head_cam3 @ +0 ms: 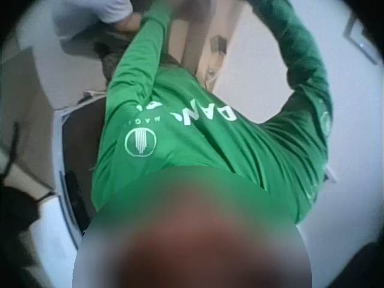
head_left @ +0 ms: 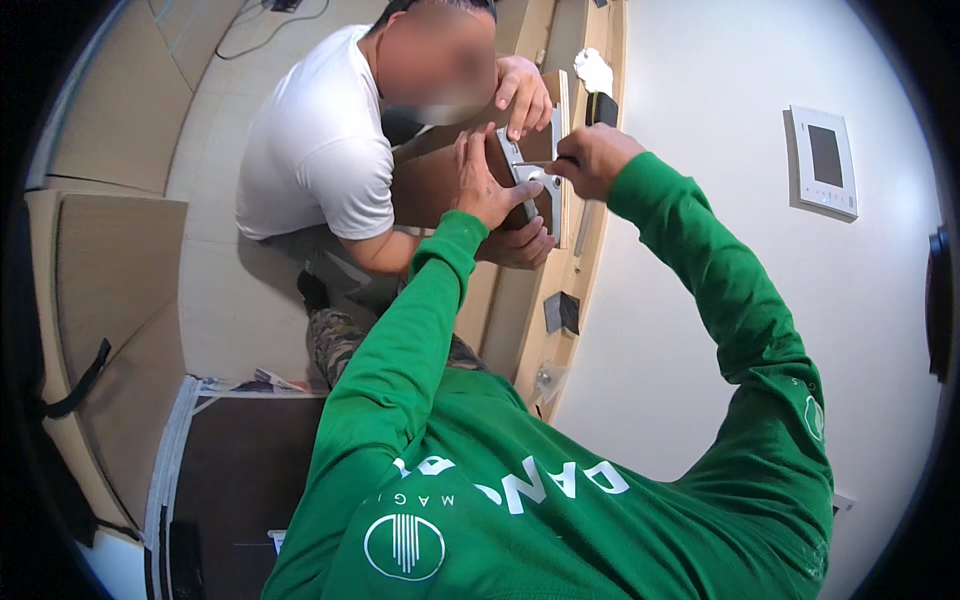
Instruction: The person uses a screwdriver to fasten a metal bracket to a wooden frame, aligning holes and tightening screws. Another person assists by holding the frame and handing over parts. The assembly continues with repeated alignment and screwing actions.
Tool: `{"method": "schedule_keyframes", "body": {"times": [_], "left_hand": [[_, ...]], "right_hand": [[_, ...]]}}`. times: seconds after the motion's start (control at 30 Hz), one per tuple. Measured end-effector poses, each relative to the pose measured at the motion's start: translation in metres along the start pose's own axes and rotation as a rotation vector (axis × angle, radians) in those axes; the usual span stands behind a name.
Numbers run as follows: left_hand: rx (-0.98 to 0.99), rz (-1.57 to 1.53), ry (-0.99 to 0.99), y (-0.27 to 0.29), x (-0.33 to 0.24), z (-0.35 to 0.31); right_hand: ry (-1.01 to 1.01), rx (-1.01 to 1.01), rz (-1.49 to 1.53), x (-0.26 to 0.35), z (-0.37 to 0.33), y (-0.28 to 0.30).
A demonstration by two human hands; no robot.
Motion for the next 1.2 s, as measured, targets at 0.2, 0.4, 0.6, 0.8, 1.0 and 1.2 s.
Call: {"method": "schedule_keyframes", "body": {"times": [0.2, 0.4, 0.6, 0.8, 1.0, 1.2], "left_hand": [[-0.03, 0.0, -0.001, 0.0, 0.0, -0.002], [-0.033, -0.02, -0.037, 0.001, 0.0, 0.002], [-0.02, 0.002, -0.008, 0.0, 0.006, 0.0], [-0.021, 0.008, -0.004, 0.001, 0.006, 0.001], [-0.01, -0.032, -0.005, 0.001, 0.006, 0.003], [-0.015, -0.017, 0.017, 0.003, 0.003, -0.001]], "right_hand": [[-0.184, 0.114, 0.262, -0.005, 0.0, -0.018], [0.343, -0.254, -0.514, 0.032, -0.012, -0.006], [0.144, -0.022, -0.338, 0.015, 0.015, -0.003], [-0.248, 0.233, 0.35, 0.003, 0.024, -0.005], [0.21, -0.108, -0.421, 0.044, 0.003, 0.007], [0.119, -0.009, -0.334, 0.023, 0.019, 0.002]]}}
Point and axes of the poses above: each hand's wrist, its own z-axis towards the middle knuckle, its own y-axis out of the back of the hand, x = y × z, the point moved 6 cm from there along z, towards the middle knuckle, and after that the axes turned 1 degree about -z, right-handed, at the moved point
